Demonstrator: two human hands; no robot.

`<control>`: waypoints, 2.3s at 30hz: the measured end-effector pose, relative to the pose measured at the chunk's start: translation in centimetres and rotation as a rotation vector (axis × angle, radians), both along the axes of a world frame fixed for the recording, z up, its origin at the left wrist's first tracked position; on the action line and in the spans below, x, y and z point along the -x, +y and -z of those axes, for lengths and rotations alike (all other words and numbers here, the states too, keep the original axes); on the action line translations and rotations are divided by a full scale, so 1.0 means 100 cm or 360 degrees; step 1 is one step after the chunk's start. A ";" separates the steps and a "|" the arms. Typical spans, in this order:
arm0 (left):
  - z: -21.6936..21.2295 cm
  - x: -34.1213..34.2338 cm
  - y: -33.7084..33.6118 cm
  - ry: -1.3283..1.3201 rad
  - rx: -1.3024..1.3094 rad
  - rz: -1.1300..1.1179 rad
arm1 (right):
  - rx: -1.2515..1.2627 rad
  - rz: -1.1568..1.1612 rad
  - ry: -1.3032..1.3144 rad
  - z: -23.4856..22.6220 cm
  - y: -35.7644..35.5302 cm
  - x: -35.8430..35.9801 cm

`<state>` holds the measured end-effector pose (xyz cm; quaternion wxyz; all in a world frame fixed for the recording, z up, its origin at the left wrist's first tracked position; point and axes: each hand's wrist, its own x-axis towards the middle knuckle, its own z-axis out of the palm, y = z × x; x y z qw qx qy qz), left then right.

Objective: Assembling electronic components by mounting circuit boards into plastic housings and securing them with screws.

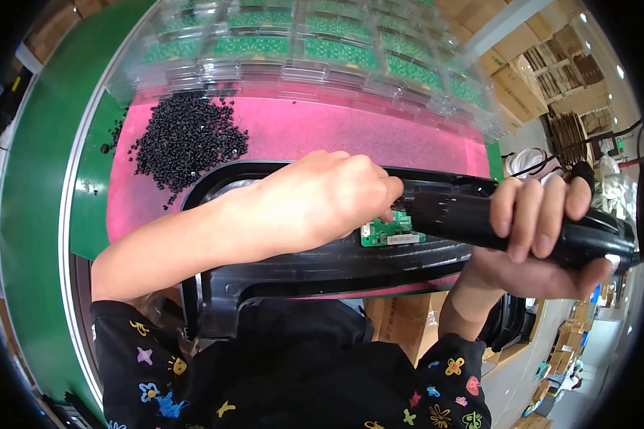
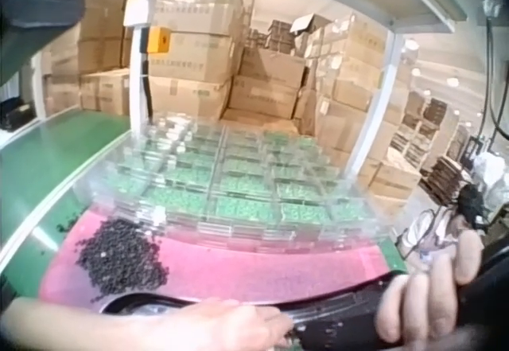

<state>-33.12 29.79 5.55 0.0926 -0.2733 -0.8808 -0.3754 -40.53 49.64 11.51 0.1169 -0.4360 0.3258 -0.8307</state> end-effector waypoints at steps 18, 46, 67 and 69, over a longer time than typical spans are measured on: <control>-0.007 0.001 0.001 0.0226 0.0026 -0.0350 | -0.0446 -0.0018 0.0042 0.024 0.004 -0.016; -0.009 -0.006 -0.001 -0.0038 0.0142 -0.0253 | -0.0774 -0.0259 -0.0082 0.019 -0.016 -0.024; -0.006 -0.003 0.000 -0.0120 0.0292 -0.0037 | -0.0181 -0.0081 0.0149 0.011 0.000 -0.018; -0.006 -0.003 -0.001 -0.0073 0.0246 0.0002 | -0.0088 -0.0066 0.0214 0.000 0.003 -0.015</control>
